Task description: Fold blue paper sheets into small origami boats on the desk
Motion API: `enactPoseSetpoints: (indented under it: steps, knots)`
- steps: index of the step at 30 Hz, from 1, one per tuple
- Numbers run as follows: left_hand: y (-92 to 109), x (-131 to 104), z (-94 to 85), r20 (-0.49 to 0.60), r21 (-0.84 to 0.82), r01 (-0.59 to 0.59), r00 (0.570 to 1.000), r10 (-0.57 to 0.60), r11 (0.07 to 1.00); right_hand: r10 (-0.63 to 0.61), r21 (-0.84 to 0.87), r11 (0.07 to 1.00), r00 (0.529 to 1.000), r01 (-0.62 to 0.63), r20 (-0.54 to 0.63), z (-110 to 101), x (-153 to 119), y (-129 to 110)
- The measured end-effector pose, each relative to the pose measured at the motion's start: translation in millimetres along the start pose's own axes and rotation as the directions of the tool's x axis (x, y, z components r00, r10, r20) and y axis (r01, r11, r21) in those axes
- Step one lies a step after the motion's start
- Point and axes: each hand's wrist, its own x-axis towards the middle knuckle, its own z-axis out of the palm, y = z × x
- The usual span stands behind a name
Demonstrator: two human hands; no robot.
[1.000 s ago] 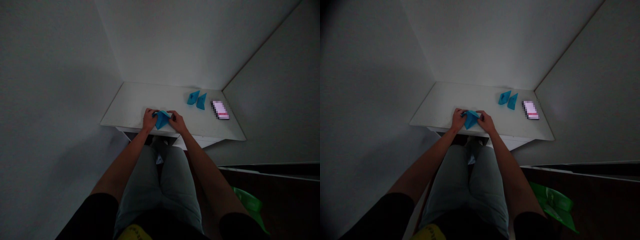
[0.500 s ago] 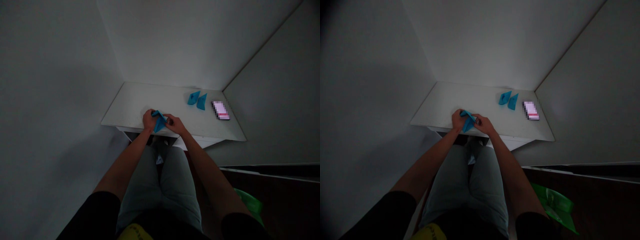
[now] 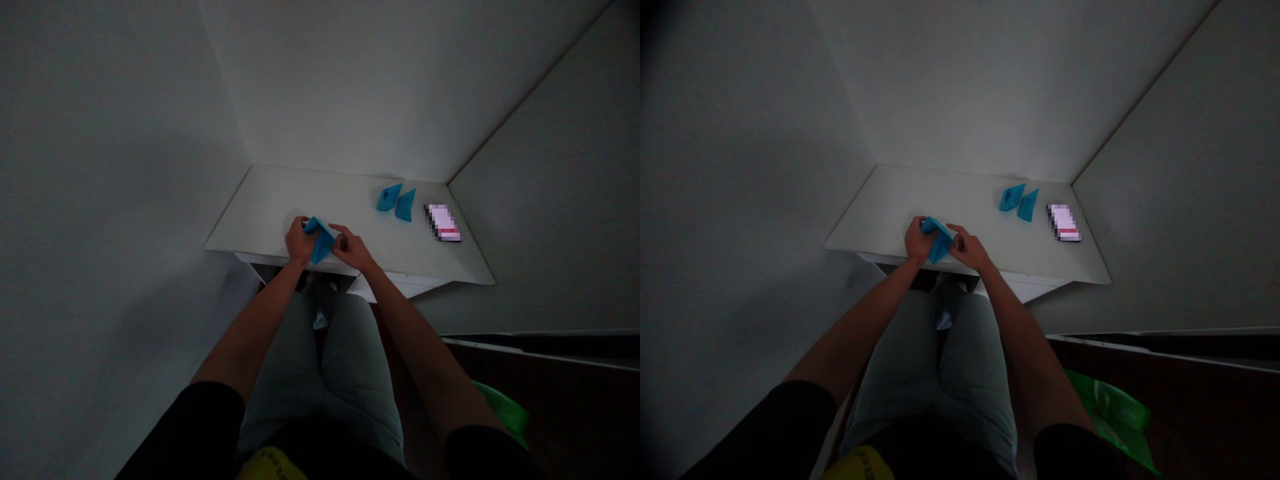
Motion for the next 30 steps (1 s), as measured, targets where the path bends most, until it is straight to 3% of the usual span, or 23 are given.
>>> enactPoseSetpoints:
  steps: [5,8,10,12,15,17,21,26,30]
  knots:
    - [1.1,1.3,1.4,0.045,0.0,-0.084,0.995,0.084,0.996,0.05,-0.027,0.998,0.983,-0.055,-0.176,1.7,5.8,8.1]
    - [3.2,-4.9,2.0,-0.041,0.07,-0.194,0.98,0.197,0.978,0.095,-0.04,0.993,0.959,-0.109,-0.266,0.8,7.8,11.3]
    - [6.3,-15.4,0.3,-0.036,0.15,-0.289,0.954,0.298,0.945,0.113,-0.043,0.991,0.951,-0.13,-0.288,-0.3,8.1,12.3]
    - [11.6,-29.5,-2.8,0.099,0.212,-0.41,0.912,0.398,0.887,0.12,-0.054,0.988,0.95,-0.141,-0.287,-1.3,8.1,12.8]
    - [23.7,-48.2,-7.5,0.337,0.238,-0.569,0.809,0.483,0.787,0.125,-0.082,0.985,0.956,-0.152,-0.264,-2.0,8.4,13.1]
    - [33.1,-53.9,-8.3,0.399,0.26,-0.601,0.779,0.483,0.756,0.128,-0.103,0.982,0.959,-0.158,-0.254,-2.1,8.7,13.1]
    - [44.8,-48.7,-1.0,0.441,0.341,-0.552,0.809,0.389,0.761,0.121,-0.113,0.982,0.965,-0.151,-0.232,-2.1,8.3,10.6]
    - [39.6,-41.1,12.3,0.519,0.409,-0.533,0.803,0.291,0.741,0.106,-0.087,0.989,0.98,-0.122,-0.169,-1.5,6.1,4.4]
    - [36.3,-44.7,12.6,0.522,0.434,-0.526,0.808,0.272,0.731,0.101,-0.105,0.987,0.982,-0.118,-0.158,-0.8,5.4,3.3]
